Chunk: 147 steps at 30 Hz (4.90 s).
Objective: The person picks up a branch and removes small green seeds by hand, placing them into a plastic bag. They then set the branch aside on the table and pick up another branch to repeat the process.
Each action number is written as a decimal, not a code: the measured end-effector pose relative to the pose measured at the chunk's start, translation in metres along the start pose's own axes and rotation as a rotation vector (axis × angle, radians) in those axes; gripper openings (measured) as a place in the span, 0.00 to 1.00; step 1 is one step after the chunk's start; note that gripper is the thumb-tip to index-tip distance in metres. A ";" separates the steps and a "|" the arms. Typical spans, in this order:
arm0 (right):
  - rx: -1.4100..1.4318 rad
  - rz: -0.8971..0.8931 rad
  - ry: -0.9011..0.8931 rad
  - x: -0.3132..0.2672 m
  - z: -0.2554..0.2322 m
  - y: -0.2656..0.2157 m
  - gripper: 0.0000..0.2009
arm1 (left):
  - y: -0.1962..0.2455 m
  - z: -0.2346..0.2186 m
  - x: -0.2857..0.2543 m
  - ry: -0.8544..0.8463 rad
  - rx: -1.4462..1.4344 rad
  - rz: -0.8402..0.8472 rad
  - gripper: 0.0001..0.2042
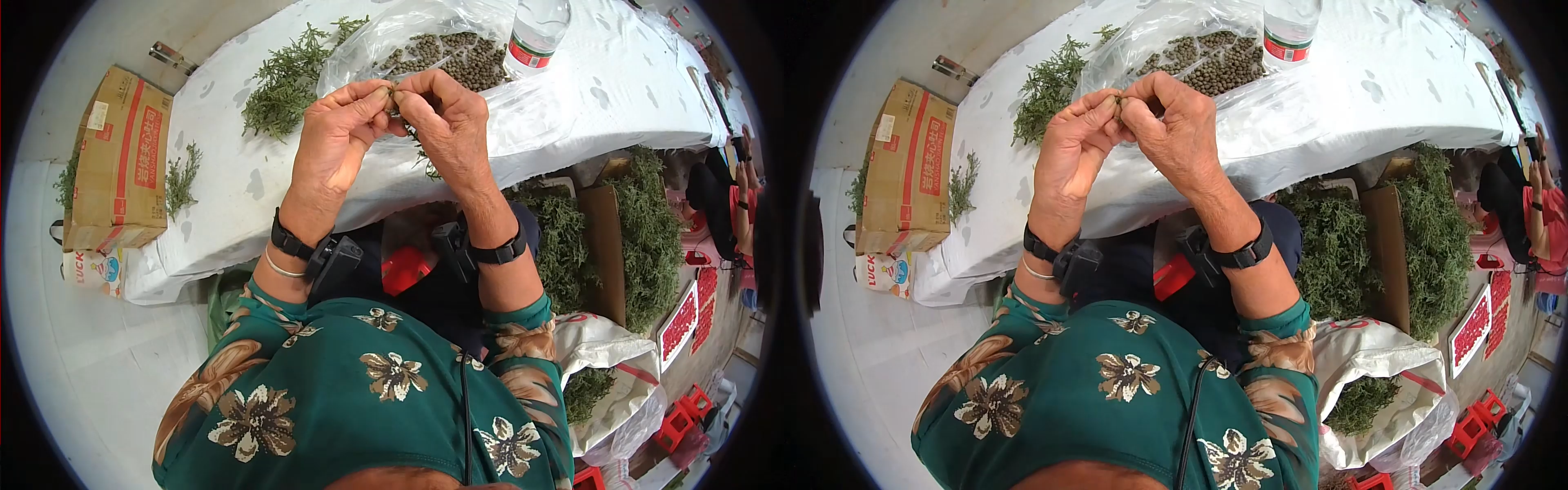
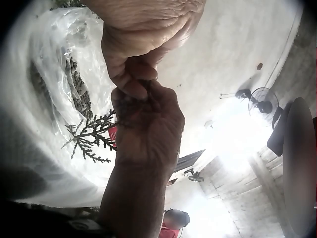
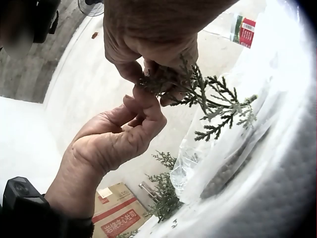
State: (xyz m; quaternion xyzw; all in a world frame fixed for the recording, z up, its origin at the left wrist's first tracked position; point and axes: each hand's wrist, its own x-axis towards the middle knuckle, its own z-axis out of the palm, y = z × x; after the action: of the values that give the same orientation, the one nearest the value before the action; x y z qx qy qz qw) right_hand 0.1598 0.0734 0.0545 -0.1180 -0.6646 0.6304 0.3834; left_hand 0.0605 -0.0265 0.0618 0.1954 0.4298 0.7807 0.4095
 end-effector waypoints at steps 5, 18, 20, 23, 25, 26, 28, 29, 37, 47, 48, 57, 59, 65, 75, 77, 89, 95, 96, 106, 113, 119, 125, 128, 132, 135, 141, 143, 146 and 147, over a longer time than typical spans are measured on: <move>0.007 -0.051 0.028 0.002 0.002 0.001 0.04 | 0.000 -0.001 -0.002 0.016 0.018 -0.001 0.07; 0.168 0.017 0.001 0.004 0.004 0.010 0.05 | 0.008 -0.001 -0.003 -0.007 -0.011 -0.014 0.08; 0.173 0.023 -0.002 0.004 0.004 0.009 0.05 | 0.009 -0.001 -0.003 0.007 0.012 -0.011 0.08; 0.158 0.037 -0.004 0.004 0.003 0.010 0.05 | 0.010 -0.001 -0.002 -0.020 0.042 -0.002 0.08; 0.122 0.053 -0.007 0.005 0.001 0.010 0.05 | 0.008 -0.005 -0.001 -0.017 0.042 0.004 0.08; 0.123 0.057 -0.007 0.004 0.001 0.010 0.05 | 0.007 -0.006 -0.001 -0.016 0.043 0.008 0.08; 0.161 0.104 -0.048 0.004 -0.002 0.006 0.04 | 0.006 -0.008 -0.001 -0.015 0.041 0.012 0.08; 0.179 0.126 -0.068 0.004 -0.002 0.005 0.04 | 0.006 -0.007 -0.002 -0.005 0.033 0.019 0.08; 0.149 0.105 -0.048 0.004 -0.004 0.007 0.03 | 0.004 -0.004 -0.003 -0.008 0.019 0.025 0.08; 0.051 0.055 -0.036 0.002 -0.003 0.008 0.03 | 0.001 -0.005 -0.003 -0.016 0.077 0.017 0.07; 0.047 0.051 -0.036 0.002 -0.003 0.008 0.03 | 0.001 -0.006 -0.002 -0.015 0.076 0.016 0.07; 0.052 0.049 -0.026 0.001 -0.002 0.011 0.03 | 0.001 -0.005 -0.003 -0.010 0.023 0.021 0.07; 0.046 0.046 -0.029 0.002 -0.002 0.010 0.03 | 0.002 -0.006 -0.003 -0.008 0.032 0.018 0.07; 0.043 0.047 -0.035 0.000 -0.003 0.007 0.03 | 0.001 -0.007 -0.003 -0.008 0.054 0.021 0.07; 0.030 -0.018 0.001 0.001 0.006 0.014 0.04 | 0.002 -0.005 -0.001 0.057 0.110 0.095 0.07; 0.192 0.018 -0.021 0.005 0.010 0.015 0.06 | 0.007 -0.009 -0.002 0.059 0.078 0.098 0.07; 0.172 0.082 -0.050 0.026 0.029 0.010 0.11 | 0.218 -0.223 -0.093 0.233 0.204 0.385 0.07; 0.061 0.079 -0.057 0.032 0.035 0.038 0.10 | 0.224 -0.308 -0.087 0.893 0.629 0.252 0.14; 0.046 0.073 -0.048 0.033 0.034 0.041 0.10 | 0.222 -0.316 -0.085 0.886 0.623 0.251 0.14; 0.013 0.065 -0.014 0.029 0.027 0.041 0.09 | 0.109 -0.131 -0.044 0.238 1.268 0.410 0.11; -0.025 0.043 -0.007 0.027 0.020 0.035 0.09 | 0.081 -0.082 0.029 0.099 1.737 0.971 0.14; -0.110 0.014 0.021 0.027 0.023 0.033 0.08 | 0.085 -0.082 0.120 0.134 2.022 1.050 0.16; -0.158 0.011 0.029 0.031 0.021 0.028 0.07 | 0.077 -0.125 0.165 0.078 1.809 0.203 0.19; -0.097 -0.051 0.076 0.031 0.023 0.029 0.05 | 0.080 -0.127 0.149 0.092 1.643 0.344 0.19; -0.112 -0.053 0.085 0.031 0.025 0.026 0.05 | 0.126 -0.073 0.096 0.276 1.162 0.908 0.15; -0.011 0.036 -0.013 0.032 0.025 0.031 0.08 | 0.135 -0.067 0.074 0.340 1.011 1.070 0.15; 0.419 0.392 -0.227 0.030 0.040 0.023 0.15 | 0.081 -0.047 0.027 0.371 1.236 1.251 0.15; 0.452 0.458 -0.251 0.031 0.048 0.033 0.18 | 0.052 -0.062 0.024 0.321 1.428 1.081 0.16; 0.457 0.507 -0.261 0.031 0.054 0.038 0.19 | 0.028 -0.076 0.016 0.363 1.361 0.947 0.17; 0.459 0.530 -0.247 0.032 0.055 0.040 0.19 | 0.027 -0.074 0.014 0.373 1.333 0.881 0.18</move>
State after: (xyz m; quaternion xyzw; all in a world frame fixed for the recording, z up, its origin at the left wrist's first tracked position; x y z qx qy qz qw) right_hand 0.0887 0.0595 0.0339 -0.1199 -0.4936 0.8499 0.1400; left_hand -0.0088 -0.0613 0.0430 0.4155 0.7482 0.4704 -0.2151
